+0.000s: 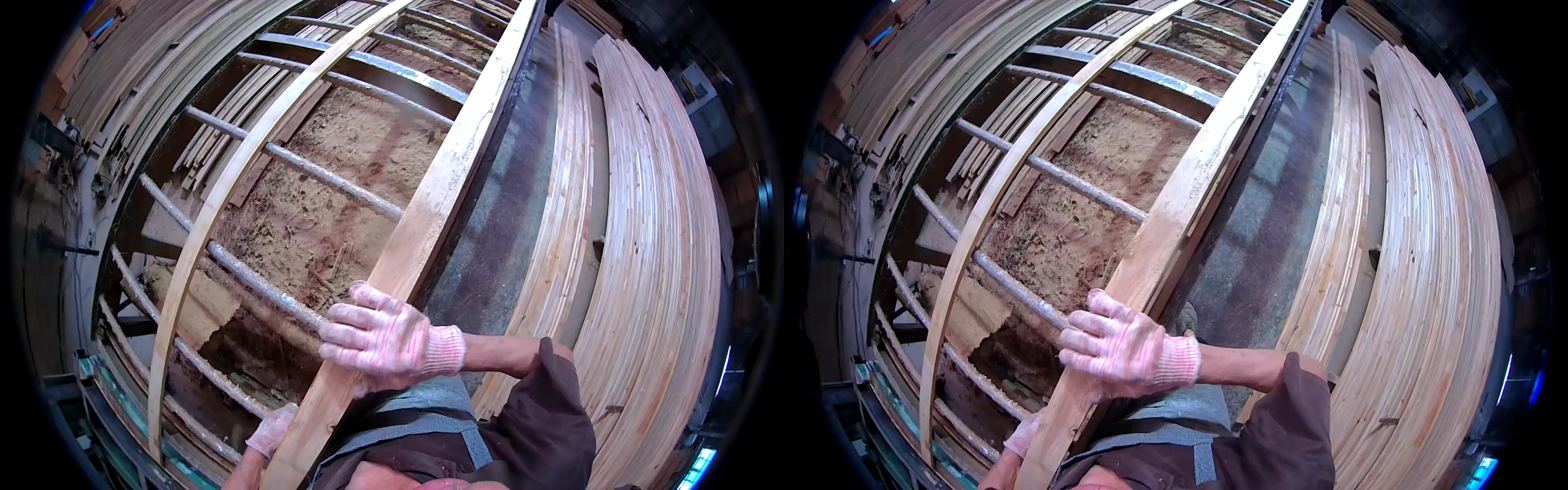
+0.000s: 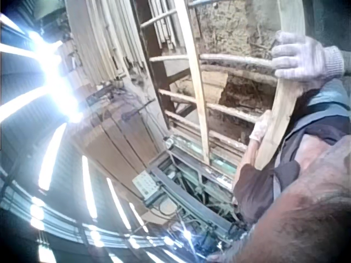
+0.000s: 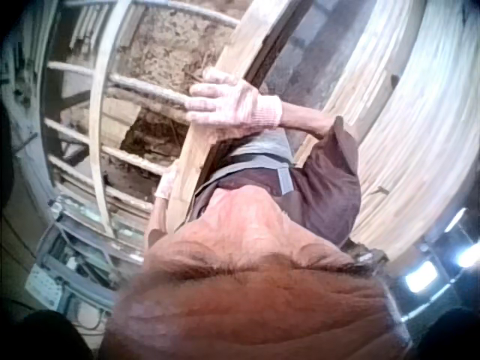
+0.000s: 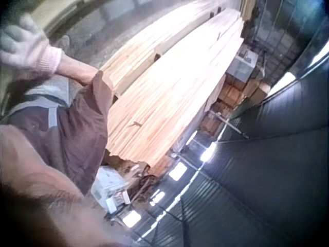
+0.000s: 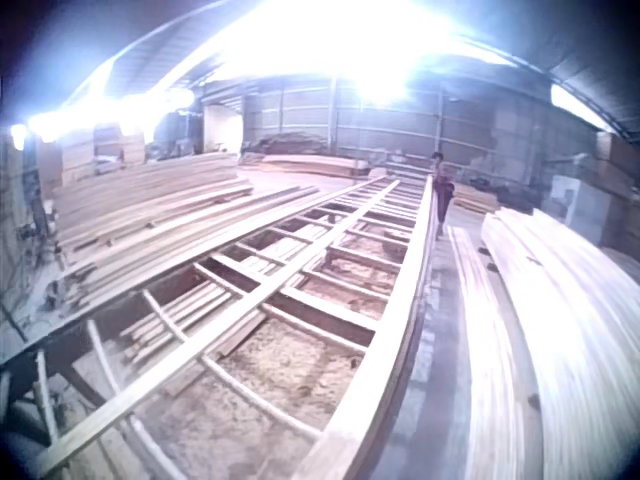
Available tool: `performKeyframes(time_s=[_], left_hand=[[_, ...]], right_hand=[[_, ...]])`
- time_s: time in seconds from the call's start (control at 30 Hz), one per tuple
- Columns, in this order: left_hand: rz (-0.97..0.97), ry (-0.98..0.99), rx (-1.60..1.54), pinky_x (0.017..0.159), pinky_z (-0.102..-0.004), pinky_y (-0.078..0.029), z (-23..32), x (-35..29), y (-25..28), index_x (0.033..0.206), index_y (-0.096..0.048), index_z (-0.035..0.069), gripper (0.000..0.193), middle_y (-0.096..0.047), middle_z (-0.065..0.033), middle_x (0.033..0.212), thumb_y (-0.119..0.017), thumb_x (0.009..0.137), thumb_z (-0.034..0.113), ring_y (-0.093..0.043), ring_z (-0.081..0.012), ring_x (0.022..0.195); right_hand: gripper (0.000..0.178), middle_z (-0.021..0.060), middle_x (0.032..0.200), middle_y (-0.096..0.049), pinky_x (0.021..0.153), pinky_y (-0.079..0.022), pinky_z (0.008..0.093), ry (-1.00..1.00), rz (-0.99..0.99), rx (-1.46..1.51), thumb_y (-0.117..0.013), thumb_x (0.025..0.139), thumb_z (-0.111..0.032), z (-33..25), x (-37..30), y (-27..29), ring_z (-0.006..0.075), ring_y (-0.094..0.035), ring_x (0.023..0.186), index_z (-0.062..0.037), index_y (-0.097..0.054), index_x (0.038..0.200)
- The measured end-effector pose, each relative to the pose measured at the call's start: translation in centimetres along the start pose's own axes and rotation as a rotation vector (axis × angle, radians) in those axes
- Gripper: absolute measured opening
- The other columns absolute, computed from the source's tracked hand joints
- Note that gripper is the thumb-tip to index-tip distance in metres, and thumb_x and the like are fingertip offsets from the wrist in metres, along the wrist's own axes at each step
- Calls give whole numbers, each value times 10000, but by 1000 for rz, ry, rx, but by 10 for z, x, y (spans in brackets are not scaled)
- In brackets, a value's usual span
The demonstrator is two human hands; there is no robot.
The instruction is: The person picks up thin wooden planks and places them side-by-side on a metal-framed assembly table. They use a wide brush to apply a white substance across the planks, then use a scraper to smooth the surface. The person repeats this process for multiple planks, building up a layered panel.
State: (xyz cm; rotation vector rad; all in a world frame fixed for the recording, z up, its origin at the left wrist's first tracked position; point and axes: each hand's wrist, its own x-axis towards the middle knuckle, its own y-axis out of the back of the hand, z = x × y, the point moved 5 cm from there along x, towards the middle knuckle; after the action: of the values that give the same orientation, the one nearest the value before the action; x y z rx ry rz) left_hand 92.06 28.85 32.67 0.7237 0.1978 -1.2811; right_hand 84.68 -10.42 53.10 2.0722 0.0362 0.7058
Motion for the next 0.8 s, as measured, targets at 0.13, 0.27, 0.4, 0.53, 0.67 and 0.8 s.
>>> performKeyframes(time_s=[0.13, 0.27, 0.4, 0.53, 0.67, 0.8], left_hand=[[-109, 143, 362, 790, -499, -551, 63, -15, 7, 998, -583, 65, 225, -688, -206, 965, -478, 965, 261, -693, -382, 919], [118, 305, 489, 779, -477, -594, 118, -63, 8, 1187, -702, 127, 326, -731, -159, 1054, -503, 948, 227, -721, -345, 922], [1049, 160, 889, 447, -351, -492, 213, -105, 92, 1055, -719, 193, 151, -673, -21, 786, -644, 925, 211, -668, -216, 662], [1111, -217, 667, 580, -384, -542, 277, -114, 84, 1057, -701, 88, 295, -665, -98, 804, -698, 884, 327, -682, -271, 781], [1410, -232, 578, 686, -417, -587, 280, -104, 50, 1260, -651, 36, 689, -685, -193, 1033, -663, 855, 593, -692, -330, 840], [1394, -174, 508, 684, -402, -598, 291, -101, -5, 1148, -702, 23, 643, -706, -153, 1015, -739, 840, 586, -715, -322, 841]], right_hand=[[578, 123, 1274, -642, 1030, -447, 537, 30, -63, 29, -698, 798, -469, 1, 16, -10, 317, -607, 1202, -79, -657, 1223], [517, 126, 1226, -679, 1031, -424, 585, 25, -224, -1, -725, 822, -463, -20, 22, -9, 362, -625, 1153, -69, -680, 1154], [610, 208, 1277, -648, 1113, -327, 657, 35, -235, -202, -531, 977, -574, -41, -6, -4, 425, -572, 1236, -23, -644, 1214], [586, 226, 1341, -608, 1129, -326, 625, 131, -205, -244, -464, 1025, -482, -34, -15, -1, 446, -549, 1273, 6, -587, 1325], [711, 201, 1550, -441, 1193, -323, 546, 211, -278, -321, -508, 1029, -507, -14, -6, -7, 376, -454, 1410, -62, -344, 1558], [558, 229, 1406, -558, 1104, -368, 588, 290, -235, -242, -503, 1021, -407, -2, 3, -13, 450, -520, 1309, -4, -524, 1405]])
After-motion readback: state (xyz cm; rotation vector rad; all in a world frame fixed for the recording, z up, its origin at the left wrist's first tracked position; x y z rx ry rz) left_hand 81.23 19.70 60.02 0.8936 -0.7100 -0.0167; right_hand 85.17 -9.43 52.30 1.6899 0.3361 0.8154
